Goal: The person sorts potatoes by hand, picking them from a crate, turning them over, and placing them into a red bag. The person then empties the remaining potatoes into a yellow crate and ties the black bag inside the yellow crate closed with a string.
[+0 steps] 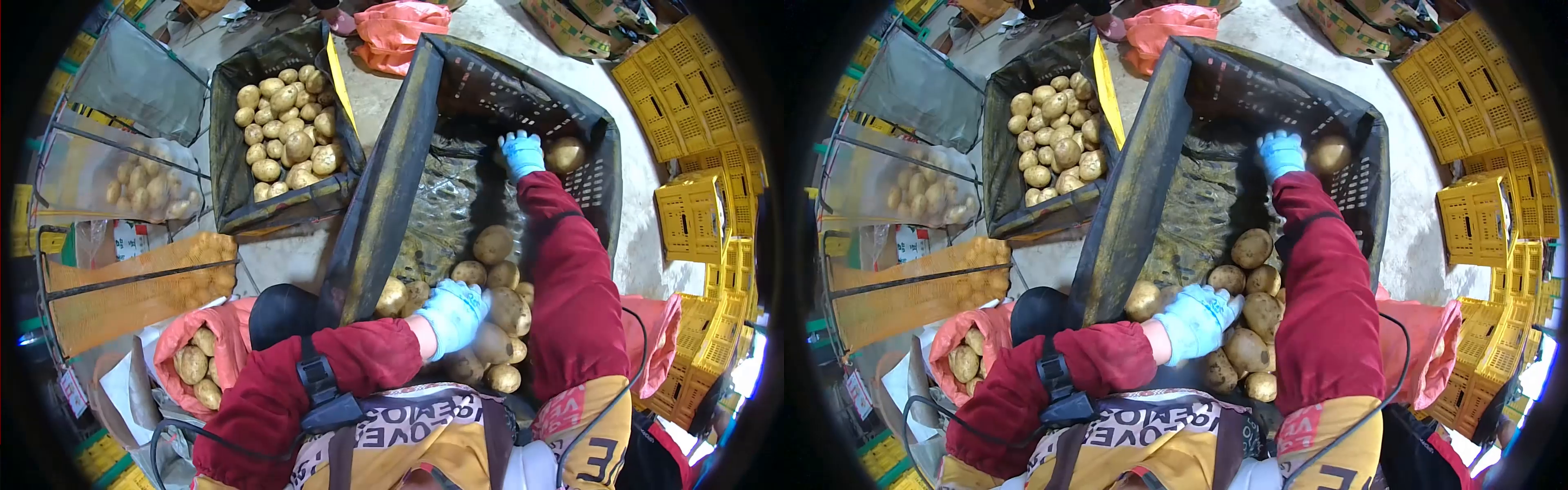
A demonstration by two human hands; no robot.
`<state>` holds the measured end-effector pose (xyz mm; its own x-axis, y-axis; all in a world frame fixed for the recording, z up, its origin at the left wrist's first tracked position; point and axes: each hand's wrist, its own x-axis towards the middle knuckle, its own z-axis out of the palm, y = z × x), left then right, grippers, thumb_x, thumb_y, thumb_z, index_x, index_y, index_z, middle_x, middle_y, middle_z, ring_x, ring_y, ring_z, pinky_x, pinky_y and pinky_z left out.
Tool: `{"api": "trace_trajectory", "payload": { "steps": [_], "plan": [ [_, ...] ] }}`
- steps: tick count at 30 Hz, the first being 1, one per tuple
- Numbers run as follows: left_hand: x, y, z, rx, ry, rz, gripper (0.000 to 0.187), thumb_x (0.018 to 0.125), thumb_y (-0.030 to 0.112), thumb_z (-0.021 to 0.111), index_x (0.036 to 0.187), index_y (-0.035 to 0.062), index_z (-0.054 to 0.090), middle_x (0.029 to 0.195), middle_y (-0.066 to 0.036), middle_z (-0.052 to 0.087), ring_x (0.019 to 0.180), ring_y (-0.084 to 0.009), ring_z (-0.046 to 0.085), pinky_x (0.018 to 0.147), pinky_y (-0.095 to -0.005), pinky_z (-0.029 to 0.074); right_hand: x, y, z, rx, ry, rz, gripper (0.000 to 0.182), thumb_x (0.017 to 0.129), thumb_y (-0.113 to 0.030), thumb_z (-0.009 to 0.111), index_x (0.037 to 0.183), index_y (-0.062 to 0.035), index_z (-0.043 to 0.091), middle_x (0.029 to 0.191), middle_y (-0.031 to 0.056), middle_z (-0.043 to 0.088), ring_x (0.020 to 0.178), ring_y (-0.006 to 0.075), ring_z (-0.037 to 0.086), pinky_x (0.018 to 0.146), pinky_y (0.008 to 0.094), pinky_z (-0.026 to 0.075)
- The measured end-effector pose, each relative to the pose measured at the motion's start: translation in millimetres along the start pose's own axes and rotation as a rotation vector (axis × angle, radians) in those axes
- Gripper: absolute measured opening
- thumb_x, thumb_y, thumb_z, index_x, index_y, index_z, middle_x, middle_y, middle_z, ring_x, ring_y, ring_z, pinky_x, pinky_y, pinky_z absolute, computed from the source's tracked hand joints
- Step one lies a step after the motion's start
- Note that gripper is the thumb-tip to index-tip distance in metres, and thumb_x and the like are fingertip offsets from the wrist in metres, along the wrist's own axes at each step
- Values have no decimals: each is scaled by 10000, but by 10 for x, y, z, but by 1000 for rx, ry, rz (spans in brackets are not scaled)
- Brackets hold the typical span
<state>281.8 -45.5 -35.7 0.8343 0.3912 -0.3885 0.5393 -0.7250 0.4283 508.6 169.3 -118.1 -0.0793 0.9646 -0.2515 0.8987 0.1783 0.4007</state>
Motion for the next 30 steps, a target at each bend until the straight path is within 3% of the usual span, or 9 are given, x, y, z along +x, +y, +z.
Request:
{"api": "trace_trajectory", "payload": {
  "steps": [2,4,8,10,12,18,21,25,30],
  "plan": [
    [-4,-19,-68,-72,100,-33,477,841,319,517,1218,27,498,1052,-155,598,931,-311,594,789,-428,459,-464,-53,-383,479,147,172,553,645,-251,775,1133,-104,561,1113,112,586,1059,267,546,875,407,448],
    [-27,-55,-176,-179,142,-46,497,848,321,496,1222,-6,480,1074,-203,585,943,-347,592,809,-439,460,-858,-68,-601,1304,120,313,480,715,-188,755,1131,-72,545,1092,95,600,1033,223,574,865,352,469],
    [32,-108,-79,-574,551,-67,563,848,321,587,1247,-41,423,1083,-248,572,992,-328,584,831,-405,461,-1943,-247,-958,2604,207,6,408,818,-195,694,1164,-57,525,1081,72,604,1001,203,591,891,378,486],
    [80,-31,-308,-1337,275,-47,651,765,182,747,1305,7,426,1194,-150,563,1078,-179,542,922,-316,433,-2445,-324,-1092,2802,98,64,473,820,-296,695,1192,-68,511,1154,79,574,1081,229,552,948,421,450],
    [-66,82,-527,-1731,284,273,574,754,113,754,1259,41,490,1162,-79,572,1032,-138,533,857,-298,460,-2741,-474,-1010,2846,332,129,505,820,-320,692,1215,-73,499,1184,83,560,1129,234,521,1007,430,393],
    [-212,182,-427,-1561,45,195,558,756,90,743,1259,72,501,1059,-21,601,902,-97,558,755,-251,482,-3280,-589,-857,2812,417,197,663,897,-557,450,1308,-37,433,1281,114,515,1181,251,494,1047,411,349],
    [-220,180,-365,-1551,91,190,550,758,75,728,1255,65,492,1031,-21,602,865,-87,556,713,-240,483,-3373,-597,-789,2683,315,237,627,912,-552,433,1278,-44,466,1164,106,587,991,194,591,786,329,497],
    [-172,55,-300,-1554,78,208,516,783,130,695,1249,54,486,1006,-28,600,827,-91,562,698,-245,486,-3395,-643,-736,2598,300,257,562,915,-522,467,1213,-48,520,955,71,642,664,117,569,553,235,445],
    [-232,109,-390,-1560,67,182,541,800,193,688,1274,59,464,1047,-33,593,864,-98,562,748,-257,488,-3402,-627,-660,2564,282,256,477,937,-461,466,1173,-53,541,963,68,636,666,120,569,544,231,432]
  ]
}}
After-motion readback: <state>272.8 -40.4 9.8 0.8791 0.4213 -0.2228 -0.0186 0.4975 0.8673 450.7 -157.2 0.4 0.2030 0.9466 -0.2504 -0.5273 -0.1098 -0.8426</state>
